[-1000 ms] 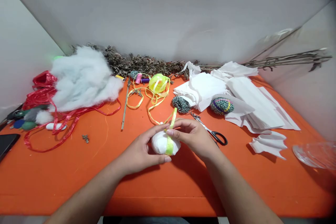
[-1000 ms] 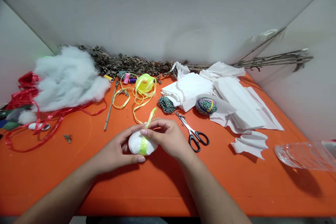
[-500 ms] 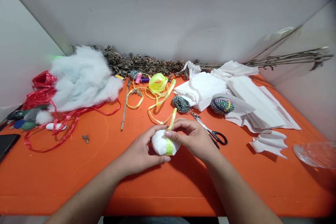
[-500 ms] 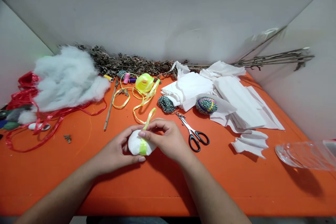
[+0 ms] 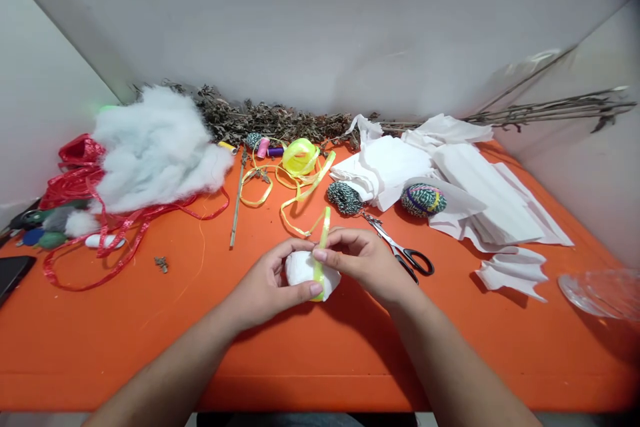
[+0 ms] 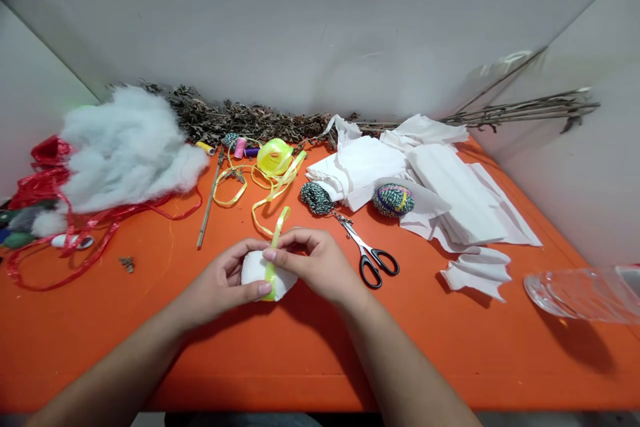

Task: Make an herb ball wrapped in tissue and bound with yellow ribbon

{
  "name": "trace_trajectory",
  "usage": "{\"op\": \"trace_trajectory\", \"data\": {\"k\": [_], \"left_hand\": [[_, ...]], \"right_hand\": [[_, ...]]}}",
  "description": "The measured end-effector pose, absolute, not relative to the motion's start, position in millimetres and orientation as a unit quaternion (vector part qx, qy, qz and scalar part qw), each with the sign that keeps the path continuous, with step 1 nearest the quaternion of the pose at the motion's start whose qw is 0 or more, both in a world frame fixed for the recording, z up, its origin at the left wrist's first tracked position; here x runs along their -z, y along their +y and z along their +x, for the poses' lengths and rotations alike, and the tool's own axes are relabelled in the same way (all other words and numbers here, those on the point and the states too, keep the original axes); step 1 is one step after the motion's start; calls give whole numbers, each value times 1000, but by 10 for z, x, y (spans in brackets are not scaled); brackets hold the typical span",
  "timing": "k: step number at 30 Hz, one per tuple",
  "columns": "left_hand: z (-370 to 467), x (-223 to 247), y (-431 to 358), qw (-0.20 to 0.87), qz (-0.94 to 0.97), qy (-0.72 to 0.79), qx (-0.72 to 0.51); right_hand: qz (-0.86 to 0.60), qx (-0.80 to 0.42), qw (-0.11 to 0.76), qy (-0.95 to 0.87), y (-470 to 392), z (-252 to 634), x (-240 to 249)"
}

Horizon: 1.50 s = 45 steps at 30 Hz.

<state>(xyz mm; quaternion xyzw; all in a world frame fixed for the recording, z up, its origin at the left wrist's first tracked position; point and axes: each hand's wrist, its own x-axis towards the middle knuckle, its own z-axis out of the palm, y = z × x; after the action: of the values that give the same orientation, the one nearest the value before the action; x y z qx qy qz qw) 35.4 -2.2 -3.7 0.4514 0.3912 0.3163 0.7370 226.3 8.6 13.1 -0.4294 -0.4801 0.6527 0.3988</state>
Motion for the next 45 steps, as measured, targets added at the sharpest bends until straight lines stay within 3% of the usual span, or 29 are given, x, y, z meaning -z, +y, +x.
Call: {"op": "trace_trajectory", "data": {"k": [20, 39, 45], "left_hand": [[318, 13, -48, 678, 538, 378, -328], [337, 56, -52, 726, 474, 370, -335], [354, 72, -45, 693, 492, 401, -343]], "right_hand": [[-445, -637, 469, -419, 126, 2274, -128], [-436, -600, 452, -495, 83, 2229, -161], [-444, -670, 420, -422, 85, 2230, -114]]}}
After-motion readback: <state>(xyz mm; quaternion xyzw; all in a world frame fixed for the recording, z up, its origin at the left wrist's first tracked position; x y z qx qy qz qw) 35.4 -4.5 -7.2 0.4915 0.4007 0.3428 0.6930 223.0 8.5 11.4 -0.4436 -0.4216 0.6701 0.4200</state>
